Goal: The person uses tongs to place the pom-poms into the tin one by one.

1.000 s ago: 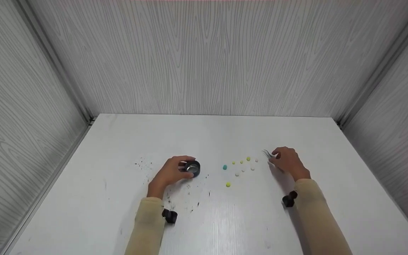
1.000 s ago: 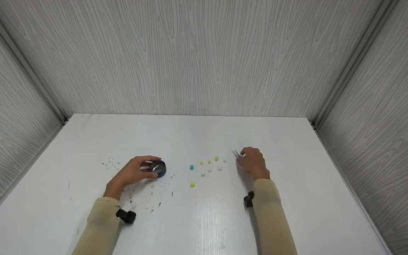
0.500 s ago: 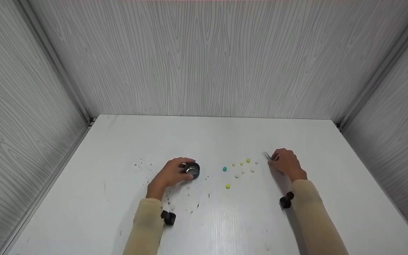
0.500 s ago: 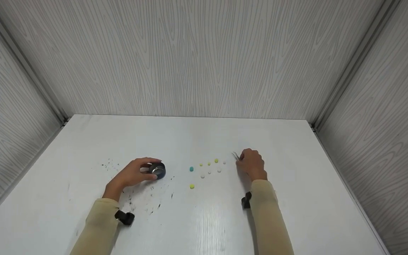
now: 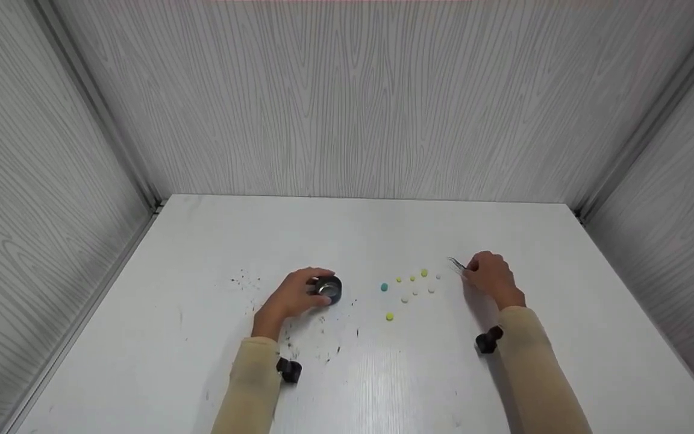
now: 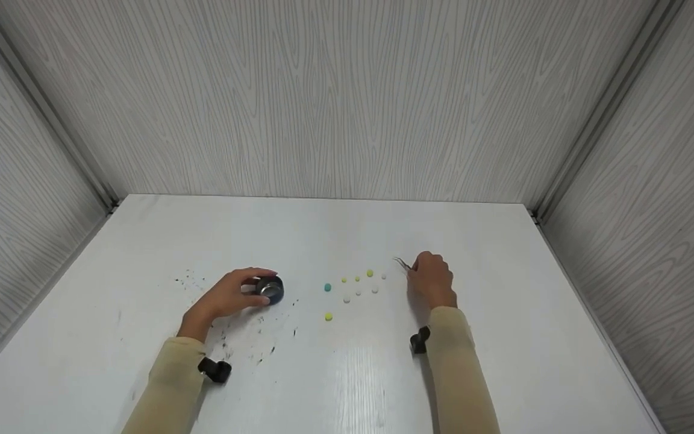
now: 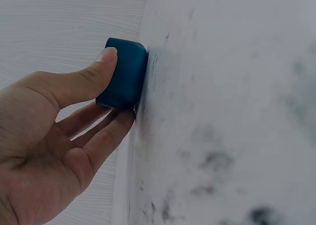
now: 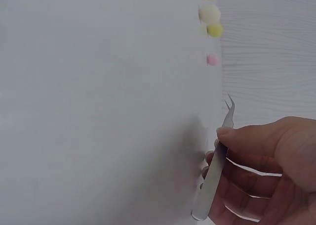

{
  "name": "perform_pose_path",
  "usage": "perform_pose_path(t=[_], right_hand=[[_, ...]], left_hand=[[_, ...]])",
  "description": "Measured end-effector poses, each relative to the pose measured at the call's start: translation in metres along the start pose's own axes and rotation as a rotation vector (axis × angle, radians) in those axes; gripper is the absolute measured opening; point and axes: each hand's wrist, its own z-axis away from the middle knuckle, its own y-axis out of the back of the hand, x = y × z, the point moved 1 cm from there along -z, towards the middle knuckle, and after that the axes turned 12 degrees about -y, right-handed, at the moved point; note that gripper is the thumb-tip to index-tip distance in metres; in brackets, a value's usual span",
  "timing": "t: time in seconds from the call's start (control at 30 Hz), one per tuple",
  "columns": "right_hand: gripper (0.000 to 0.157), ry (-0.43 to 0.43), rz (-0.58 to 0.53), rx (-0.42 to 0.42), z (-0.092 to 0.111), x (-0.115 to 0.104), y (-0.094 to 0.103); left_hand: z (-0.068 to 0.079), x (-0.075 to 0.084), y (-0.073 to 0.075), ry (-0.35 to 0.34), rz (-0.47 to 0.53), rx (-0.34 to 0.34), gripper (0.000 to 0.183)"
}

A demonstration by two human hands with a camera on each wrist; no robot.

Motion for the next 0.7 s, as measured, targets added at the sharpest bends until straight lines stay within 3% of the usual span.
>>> perform_pose_path(t=[0.43,0.7], right_hand=[[0.023,0.087,-0.086,0.051,0.0012,0.0049,-0.0018],[0.017,0.190,-0.134,0.057,0.0046,0.0053,-0.0042]], left_hand=[[-0.0003,-0.0002,-0.0002,-0.022,0.040,-0.001,0.055],[-0.0018,-0.0024,-0.0009,-0.037,0.039,0.001,0.055]])
